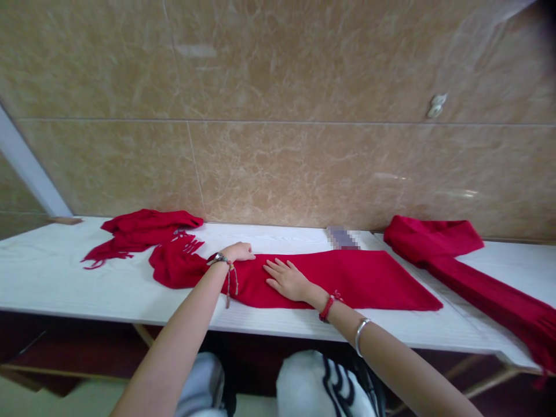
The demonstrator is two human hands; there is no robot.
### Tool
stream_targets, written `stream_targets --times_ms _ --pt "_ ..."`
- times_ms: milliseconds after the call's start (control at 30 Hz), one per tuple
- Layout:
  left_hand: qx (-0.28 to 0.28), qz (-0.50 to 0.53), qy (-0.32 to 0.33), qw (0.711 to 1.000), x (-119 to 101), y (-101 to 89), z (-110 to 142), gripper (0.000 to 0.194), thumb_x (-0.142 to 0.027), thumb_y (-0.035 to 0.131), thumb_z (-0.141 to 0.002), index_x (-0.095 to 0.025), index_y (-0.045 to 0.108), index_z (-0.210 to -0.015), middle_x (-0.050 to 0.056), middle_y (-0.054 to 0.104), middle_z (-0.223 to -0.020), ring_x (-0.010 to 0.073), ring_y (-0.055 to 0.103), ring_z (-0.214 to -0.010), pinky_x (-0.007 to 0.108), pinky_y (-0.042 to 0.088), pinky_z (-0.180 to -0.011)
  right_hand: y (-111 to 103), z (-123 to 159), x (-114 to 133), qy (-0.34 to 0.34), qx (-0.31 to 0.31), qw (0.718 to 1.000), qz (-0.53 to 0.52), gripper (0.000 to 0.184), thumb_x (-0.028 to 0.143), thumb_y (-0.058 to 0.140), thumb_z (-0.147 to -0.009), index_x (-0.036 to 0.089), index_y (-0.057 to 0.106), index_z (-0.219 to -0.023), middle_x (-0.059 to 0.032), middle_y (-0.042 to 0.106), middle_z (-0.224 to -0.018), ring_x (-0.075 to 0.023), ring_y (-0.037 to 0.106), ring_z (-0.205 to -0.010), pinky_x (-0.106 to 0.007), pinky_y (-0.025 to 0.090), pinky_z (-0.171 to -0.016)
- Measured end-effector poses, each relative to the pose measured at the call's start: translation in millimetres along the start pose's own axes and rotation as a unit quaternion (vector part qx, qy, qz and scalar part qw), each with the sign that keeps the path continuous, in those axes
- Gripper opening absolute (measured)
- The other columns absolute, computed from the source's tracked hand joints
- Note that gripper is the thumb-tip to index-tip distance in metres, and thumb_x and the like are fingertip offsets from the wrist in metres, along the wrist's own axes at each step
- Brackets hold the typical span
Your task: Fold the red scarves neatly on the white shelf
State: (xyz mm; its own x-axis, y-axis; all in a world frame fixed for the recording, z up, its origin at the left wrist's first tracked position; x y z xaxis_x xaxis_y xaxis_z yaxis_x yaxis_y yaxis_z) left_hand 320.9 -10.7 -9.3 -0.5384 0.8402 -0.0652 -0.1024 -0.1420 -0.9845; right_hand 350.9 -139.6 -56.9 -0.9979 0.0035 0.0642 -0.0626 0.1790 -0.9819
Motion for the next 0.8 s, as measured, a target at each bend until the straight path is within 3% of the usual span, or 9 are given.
stream_targets --times_ms 133,300,467,633,800 --pt "0.051 0.017 0.023 0.998 13.8 7.0 -11.2 0.026 -0.036 0.054 -0.07 -0.013 0.066 -0.079 0.003 0.067 -0.076 0.0149 0.057 -0.065 0.021 0.04 -0.055 -2.0 1.1 1.4 -0.003 -0.011 1.0 -0.011 0.049 0.041 0.025 -0.093 0.017 0.035 -0.136 -0.0085 0.034 -0.142 -0.0257 0.024 -0.132 -0.048 0.022 -0.105" --pt "0.058 0.04 0.061 0.996 17.2 7.3 -5.9 0.026 -0.028 0.052 -0.069 -0.016 0.064 -0.089 0.001 0.066 -0.083 0.0134 0.056 -0.068 0.019 0.039 -0.056 -4.5 1.0 0.7 0.008 -0.014 0.999 -0.03 0.048 0.041 0.028 -0.093 0.018 0.039 -0.134 -0.0086 0.036 -0.141 -0.0253 0.026 -0.131 -0.049 0.022 -0.105" --pt "0.035 0.035 0.032 0.998 23.7 2.9 -6.7 0.039 -0.018 0.06 -0.061 -0.016 0.063 -0.099 0.005 0.065 -0.094 0.0179 0.057 -0.082 0.021 0.04 -0.066 -12.8 13.0 3.6 0.014 -0.04 0.998 -0.038 0.044 0.032 0.039 -0.09 0.015 0.044 -0.131 -0.0126 0.04 -0.138 -0.0265 0.03 -0.129 -0.049 0.027 -0.103" --pt "0.048 0.038 0.008 0.998 28.0 10.9 -14.5 0.041 -0.021 0.064 -0.06 -0.013 0.063 -0.1 0.007 0.065 -0.096 0.0198 0.057 -0.083 0.023 0.04 -0.068 -36.6 32.9 35.8 -0.102 -0.097 0.985 -0.097 0.038 0.023 0.053 -0.084 0.014 0.054 -0.121 -0.0126 0.051 -0.128 -0.0222 0.043 -0.121 -0.037 0.036 -0.1" --pt "0.086 0.081 0.028 0.993 33.4 21.0 -11.8 0.03 -0.033 0.058 -0.069 -0.014 0.064 -0.092 0.003 0.066 -0.093 0.0154 0.056 -0.077 0.02 0.04 -0.065 -37.9 36.4 60.7 -0.164 -0.062 0.981 -0.088 0.028 0.022 0.054 -0.083 0.014 0.06 -0.11 -0.0102 0.064 -0.103 -0.0191 0.059 -0.093 -0.031 0.047 -0.084"
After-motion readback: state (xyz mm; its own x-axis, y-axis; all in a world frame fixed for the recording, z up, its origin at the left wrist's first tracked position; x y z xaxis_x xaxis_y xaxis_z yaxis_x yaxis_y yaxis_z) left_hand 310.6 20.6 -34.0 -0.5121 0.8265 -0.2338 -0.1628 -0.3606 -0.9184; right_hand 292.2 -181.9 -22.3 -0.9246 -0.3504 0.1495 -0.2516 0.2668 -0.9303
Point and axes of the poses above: each hand's wrist, its own z-axis away from the middle knuckle, its own y-axis out of the palm, x = y × z, the point moved 8 cm from there along -z, towards the middle knuckle
